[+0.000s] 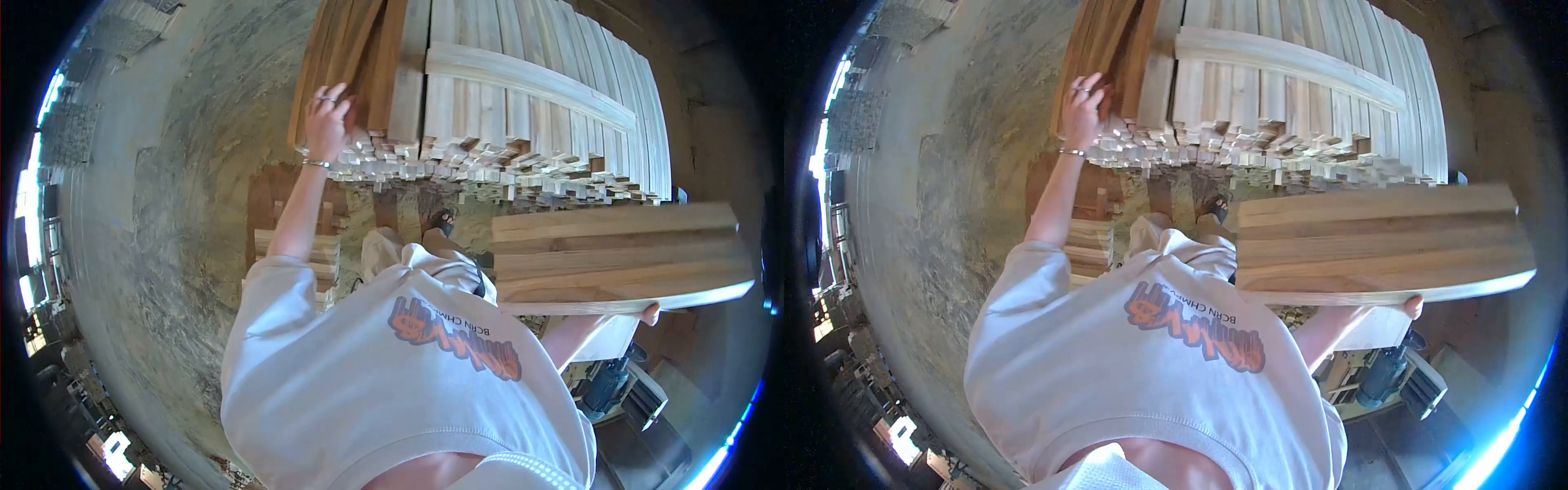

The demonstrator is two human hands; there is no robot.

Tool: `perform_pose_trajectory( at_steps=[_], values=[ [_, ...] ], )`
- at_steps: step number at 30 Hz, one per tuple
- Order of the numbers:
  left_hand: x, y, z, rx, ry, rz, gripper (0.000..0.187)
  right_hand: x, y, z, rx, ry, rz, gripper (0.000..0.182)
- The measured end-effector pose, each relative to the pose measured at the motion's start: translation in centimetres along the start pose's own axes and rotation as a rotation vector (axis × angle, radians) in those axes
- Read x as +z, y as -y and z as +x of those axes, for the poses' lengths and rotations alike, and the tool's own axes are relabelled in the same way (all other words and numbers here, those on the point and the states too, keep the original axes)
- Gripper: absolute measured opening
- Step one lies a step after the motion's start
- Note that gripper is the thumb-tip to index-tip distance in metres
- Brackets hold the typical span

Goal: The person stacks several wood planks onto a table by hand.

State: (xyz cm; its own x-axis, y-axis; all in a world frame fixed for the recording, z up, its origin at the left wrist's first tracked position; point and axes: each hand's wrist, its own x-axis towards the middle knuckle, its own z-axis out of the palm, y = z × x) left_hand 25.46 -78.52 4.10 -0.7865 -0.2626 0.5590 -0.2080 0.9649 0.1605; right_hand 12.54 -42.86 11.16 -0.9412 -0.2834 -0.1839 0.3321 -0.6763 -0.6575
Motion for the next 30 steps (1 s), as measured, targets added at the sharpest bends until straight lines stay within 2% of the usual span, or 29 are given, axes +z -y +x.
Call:
perform_pose_trajectory(
  at_steps=[1, 2, 4, 5, 6, 8, 9, 12, 13, 14, 16, 18, 22, 23, 24, 25, 26, 27, 28, 29, 30],
  values=[
    [0.8, 0.3, 0.3, -0.169, 0.065, -0.173, 0.031, -0.9, 1.5, -0.2, -0.033, -0.025, -0.021, 0.066],
    [0.0, -1.7, 1.9, -0.155, 0.058, -0.169, 0.031, -1.7, 2.8, -0.1, -0.073, -0.048, -0.039, 0.065],
    [-2.2, -6.2, 1.9, -0.115, 0.349, 0.145, 0.038, -4.1, 4.9, -2.2, -0.117, -0.135, -0.088, 0.065],
    [-1.0, -5.8, 1.0, -0.007, 0.383, 0.084, 0.04, -5.1, 6.0, -3.2, -0.134, -0.175, -0.118, 0.064],
    [-0.4, -5.9, 0.6, 0.0, 0.376, 0.086, 0.04, -5.7, 7.2, -3.4, -0.17, -0.199, -0.141, 0.064],
    [-0.6, -6.5, 0.3, 0.023, 0.13, 0.027, 0.041, -6.8, 9.3, -4.1, -0.249, -0.259, -0.183, 0.063],
    [-1.3, -6.0, 0.6, 0.022, 0.224, 0.069, 0.043, -7.3, 10.0, -5.4, -0.283, -0.304, -0.205, 0.063],
    [-1.9, -3.5, 1.1, 0.021, 0.297, 0.177, 0.045, -9.0, 12.8, -7.9, -0.394, -0.422, -0.292, 0.062],
    [-1.4, -2.2, 1.4, -0.08, 0.376, 0.121, 0.058, -9.0, 13.5, -8.4, -0.442, -0.455, -0.312, 0.062],
    [-1.1, -2.7, 3.0, -0.067, 0.378, 0.114, 0.058, -9.4, 14.1, -9.2, -0.478, -0.495, -0.34, 0.061],
    [0.5, -3.4, 7.5, -0.405, 0.364, 0.173, 0.078, -9.8, 15.3, -11.0, -0.543, -0.57, -0.404, 0.06],
    [5.3, -2.0, 12.3, -0.611, 0.434, 0.094, 0.1, -10.3, 16.7, -13.4, -0.62, -0.653, -0.47, 0.06],
    [14.3, 4.8, 18.7, -0.743, 0.628, 0.178, 0.104, -13.3, 20.3, -18.6, -0.843, -0.918, -0.545, 0.059],
    [13.3, 6.2, 18.9, -0.594, 0.662, 0.162, 0.088, -15.5, 21.8, -19.8, -0.769, -0.817, -0.556, 0.05],
    [13.3, 8.5, 19.0, -0.307, 0.705, 0.176, 0.068, -17.6, 23.2, -21.6, -0.693, -0.731, -0.562, 0.042],
    [11.0, 7.4, 19.2, -0.387, 0.567, 0.037, 0.053, -19.5, 23.8, -23.1, -0.638, -0.64, -0.549, 0.034],
    [10.6, 9.1, 18.5, -0.455, 0.518, -0.635, 0.055, -19.6, 24.6, -25.0, -0.694, -0.734, -0.547, 0.034],
    [7.5, 7.3, 18.4, -0.675, 0.554, -0.803, 0.071, -18.7, 25.4, -26.5, -0.573, -0.767, -0.498, 0.041],
    [5.1, 6.2, 17.5, -0.766, 0.46, -0.702, 0.09, -17.7, 26.0, -27.5, -0.435, -0.785, -0.431, 0.05],
    [-0.7, 1.7, 16.6, -0.838, 0.498, -0.841, 0.097, -17.9, 27.2, -27.6, -0.312, -0.775, -0.353, 0.06],
    [-4.0, -1.5, 16.8, -0.832, 0.492, -0.631, 0.098, -19.2, 28.8, -27.5, -0.294, -0.774, -0.509, 0.07]
  ],
)
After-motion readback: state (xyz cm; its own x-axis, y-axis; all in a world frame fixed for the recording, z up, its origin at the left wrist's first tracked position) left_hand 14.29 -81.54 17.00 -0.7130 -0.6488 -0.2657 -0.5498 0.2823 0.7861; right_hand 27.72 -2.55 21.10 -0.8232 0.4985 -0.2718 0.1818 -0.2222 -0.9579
